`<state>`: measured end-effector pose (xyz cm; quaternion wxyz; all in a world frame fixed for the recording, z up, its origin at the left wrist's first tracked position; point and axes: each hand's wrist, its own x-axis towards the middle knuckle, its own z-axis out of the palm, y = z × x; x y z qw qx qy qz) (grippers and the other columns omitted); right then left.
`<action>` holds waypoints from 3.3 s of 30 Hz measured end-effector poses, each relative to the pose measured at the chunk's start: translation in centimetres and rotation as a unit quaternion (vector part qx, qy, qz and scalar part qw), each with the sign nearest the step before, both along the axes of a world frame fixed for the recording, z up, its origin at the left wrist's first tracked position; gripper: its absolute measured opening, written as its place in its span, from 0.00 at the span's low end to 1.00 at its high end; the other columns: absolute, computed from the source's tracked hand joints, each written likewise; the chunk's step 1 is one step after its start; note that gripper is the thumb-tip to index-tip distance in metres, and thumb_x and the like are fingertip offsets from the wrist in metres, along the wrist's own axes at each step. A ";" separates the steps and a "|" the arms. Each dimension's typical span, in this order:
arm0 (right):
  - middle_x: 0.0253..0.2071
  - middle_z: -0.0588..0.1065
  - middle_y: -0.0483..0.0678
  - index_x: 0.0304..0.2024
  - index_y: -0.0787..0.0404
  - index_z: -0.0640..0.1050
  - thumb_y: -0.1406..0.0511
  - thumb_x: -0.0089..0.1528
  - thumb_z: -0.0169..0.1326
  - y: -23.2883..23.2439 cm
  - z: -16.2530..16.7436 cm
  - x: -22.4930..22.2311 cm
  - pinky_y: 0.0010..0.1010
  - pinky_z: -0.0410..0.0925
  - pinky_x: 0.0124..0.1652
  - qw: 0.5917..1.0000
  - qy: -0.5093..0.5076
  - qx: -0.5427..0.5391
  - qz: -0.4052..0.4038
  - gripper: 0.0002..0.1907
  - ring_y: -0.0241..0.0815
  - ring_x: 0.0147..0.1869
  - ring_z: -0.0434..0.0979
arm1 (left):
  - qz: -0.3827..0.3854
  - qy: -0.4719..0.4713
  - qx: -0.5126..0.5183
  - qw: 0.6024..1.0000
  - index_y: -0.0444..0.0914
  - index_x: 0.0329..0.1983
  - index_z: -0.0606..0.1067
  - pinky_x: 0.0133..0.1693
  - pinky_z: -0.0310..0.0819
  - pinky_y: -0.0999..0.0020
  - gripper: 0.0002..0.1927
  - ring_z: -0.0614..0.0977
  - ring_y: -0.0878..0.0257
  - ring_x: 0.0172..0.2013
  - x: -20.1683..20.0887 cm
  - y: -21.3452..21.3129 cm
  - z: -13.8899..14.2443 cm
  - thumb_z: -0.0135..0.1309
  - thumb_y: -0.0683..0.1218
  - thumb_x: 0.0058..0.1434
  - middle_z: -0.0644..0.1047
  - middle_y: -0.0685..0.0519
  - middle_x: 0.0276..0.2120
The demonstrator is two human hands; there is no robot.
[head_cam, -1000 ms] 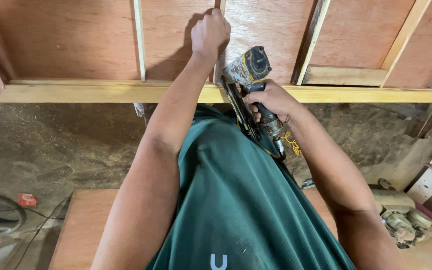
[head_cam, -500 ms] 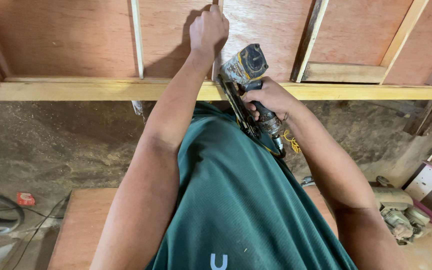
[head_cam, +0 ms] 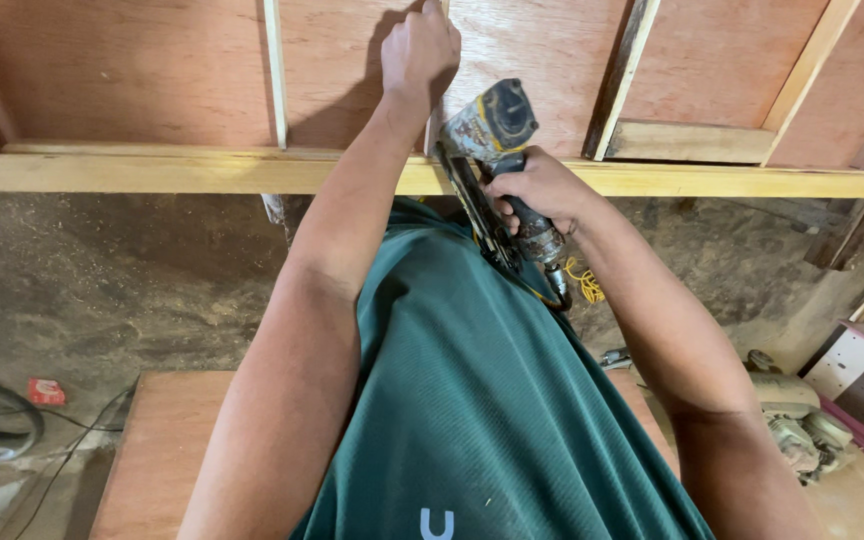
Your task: The person uses a pneumatic nail gun to fasten thin wooden strips onto a large plywood panel frame, positioning each strip by hand and driving nails along it. They reposition the panel, add strips across its face, and at one point handle a small metal piece near a grinding machine before resuming nailing.
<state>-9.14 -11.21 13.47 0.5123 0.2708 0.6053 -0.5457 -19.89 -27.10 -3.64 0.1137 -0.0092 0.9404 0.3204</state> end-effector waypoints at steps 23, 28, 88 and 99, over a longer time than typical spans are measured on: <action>0.19 0.70 0.47 0.29 0.65 0.74 0.69 0.58 0.56 -0.3 -0.5 -0.1 0.32 0.68 0.20 1.000 -0.004 0.006 0.003 0.06 0.38 0.18 0.70 | -0.011 0.022 0.014 1.000 0.35 0.36 0.75 0.34 0.80 0.47 0.14 0.84 0.38 0.31 0.6 -0.5 0.5 0.48 0.51 0.65 0.80 0.36 0.28; 0.19 0.70 0.46 0.28 0.64 0.74 0.68 0.59 0.56 -0.8 -0.5 -0.4 0.32 0.69 0.20 0.999 0.006 0.030 0.027 0.06 0.38 0.18 0.70 | -0.007 0.030 0.026 0.999 0.34 0.37 0.74 0.33 0.79 0.46 0.13 0.84 0.38 0.31 0.7 -0.8 1.2 0.49 0.50 0.64 0.80 0.36 0.28; 0.22 0.69 0.46 0.40 0.58 0.76 0.69 0.59 0.54 -0.6 0.1 -9.2 0.34 0.68 0.24 0.989 -0.065 -0.049 0.127 0.07 0.37 0.22 0.68 | 0.145 -0.043 0.293 0.944 0.34 0.43 0.76 0.42 0.77 0.55 0.09 0.83 0.45 0.38 17.1 -4.1 2.3 0.49 0.45 0.71 0.80 0.38 0.35; 0.22 0.73 0.49 0.33 0.66 0.76 0.62 0.64 0.57 -15.0 -2.3 -14.9 0.39 0.73 0.25 0.882 -0.159 0.147 0.418 0.12 0.42 0.21 0.74 | 0.324 -0.353 0.753 0.451 0.33 0.51 0.68 0.40 0.86 0.57 0.21 0.82 0.55 0.35 17.1 5.9 4.0 0.52 0.55 0.72 0.73 0.46 0.39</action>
